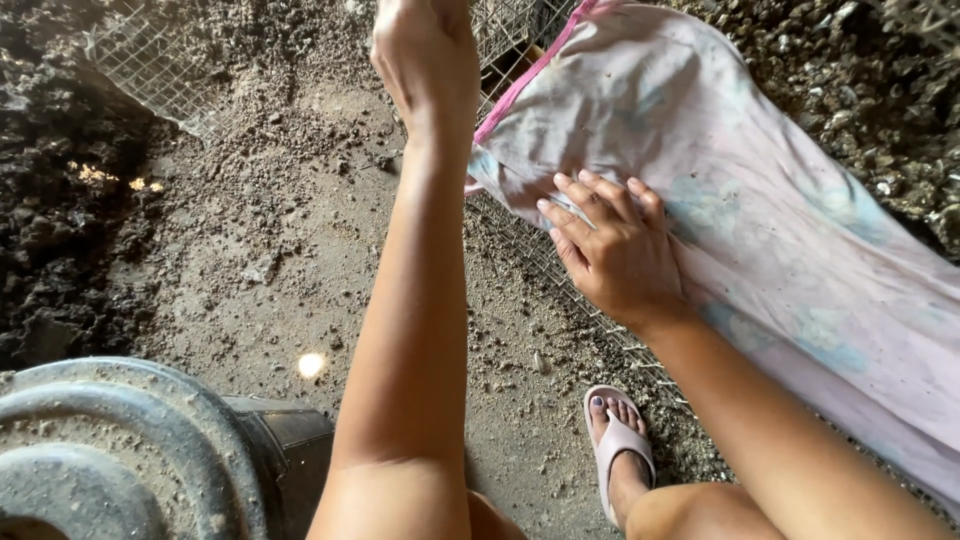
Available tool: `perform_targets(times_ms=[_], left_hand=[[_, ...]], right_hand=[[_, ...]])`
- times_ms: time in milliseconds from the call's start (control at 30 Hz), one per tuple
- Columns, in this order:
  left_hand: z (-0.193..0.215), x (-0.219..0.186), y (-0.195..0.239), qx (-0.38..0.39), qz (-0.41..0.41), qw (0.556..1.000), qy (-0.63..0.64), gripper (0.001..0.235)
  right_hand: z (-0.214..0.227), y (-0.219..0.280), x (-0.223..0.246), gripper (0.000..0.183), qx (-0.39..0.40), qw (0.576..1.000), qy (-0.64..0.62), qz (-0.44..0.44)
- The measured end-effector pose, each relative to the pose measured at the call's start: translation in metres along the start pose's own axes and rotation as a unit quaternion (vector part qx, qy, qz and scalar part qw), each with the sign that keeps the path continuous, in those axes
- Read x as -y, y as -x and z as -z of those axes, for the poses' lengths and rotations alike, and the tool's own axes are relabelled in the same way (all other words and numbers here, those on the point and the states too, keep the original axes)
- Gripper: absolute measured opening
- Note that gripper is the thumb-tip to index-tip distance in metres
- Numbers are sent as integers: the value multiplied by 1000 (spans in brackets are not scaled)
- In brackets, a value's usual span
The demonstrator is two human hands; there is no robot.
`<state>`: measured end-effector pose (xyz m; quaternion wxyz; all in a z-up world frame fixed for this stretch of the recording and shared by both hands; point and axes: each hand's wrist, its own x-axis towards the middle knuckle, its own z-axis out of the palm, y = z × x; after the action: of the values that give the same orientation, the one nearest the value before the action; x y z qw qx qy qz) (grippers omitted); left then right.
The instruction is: The person sits on the ground and uses a small brush to scrub a wire mesh surface. They repeatedly brush the same area while occasionally adjusting their hand position. A cloth lies nearby on the mesh, and a large circular object is visible to the left.
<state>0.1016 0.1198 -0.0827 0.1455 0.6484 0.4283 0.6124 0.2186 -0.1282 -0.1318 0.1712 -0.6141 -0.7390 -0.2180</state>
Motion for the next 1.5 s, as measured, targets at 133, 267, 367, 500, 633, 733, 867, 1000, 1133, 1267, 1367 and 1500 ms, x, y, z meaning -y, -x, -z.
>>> perform_targets(times_ms=[133, 267, 367, 500, 633, 733, 867, 1000, 1133, 1267, 1367, 1500], left_hand=[[16, 10, -9, -25, 102, 995, 7, 15], [43, 37, -13, -4, 202, 979, 23, 22], [54, 85, -16, -26, 232, 968, 89, 19], [60, 85, -17, -33, 240, 966, 94, 16], [47, 70, -17, -17, 326, 915, 236, 16], [37, 67, -16, -75, 441, 791, 418, 9], [21, 67, -20, -108, 419, 728, 531, 12], [9, 66, -15, 4, 330, 932, 150, 26], [11, 64, -24, -86, 401, 846, 341, 16], [10, 63, -36, -98, 336, 804, 481, 20], [19, 52, -43, -98, 304, 869, 377, 28], [32, 30, -42, -112, 257, 923, 265, 29]], right_hand=[[0, 4, 2, 36, 22, 1000, -12, -11], [-4, 7, 0, 35, 49, 997, -52, -31], [-1, 5, 0, 35, 38, 996, -69, -30], [-1, 5, 1, 35, 32, 997, -72, -27], [1, 4, 1, 34, 34, 997, -61, -27], [1, 3, 2, 34, 32, 997, -58, -25], [0, 4, 0, 35, 35, 997, -60, -23], [2, 5, 1, 36, 39, 997, -61, -21], [1, 3, 0, 35, 31, 997, -72, -18], [0, 6, 0, 37, 44, 997, -64, -19], [1, 6, 1, 38, 48, 997, -63, -25], [0, 7, 0, 40, 52, 997, -56, -20]])
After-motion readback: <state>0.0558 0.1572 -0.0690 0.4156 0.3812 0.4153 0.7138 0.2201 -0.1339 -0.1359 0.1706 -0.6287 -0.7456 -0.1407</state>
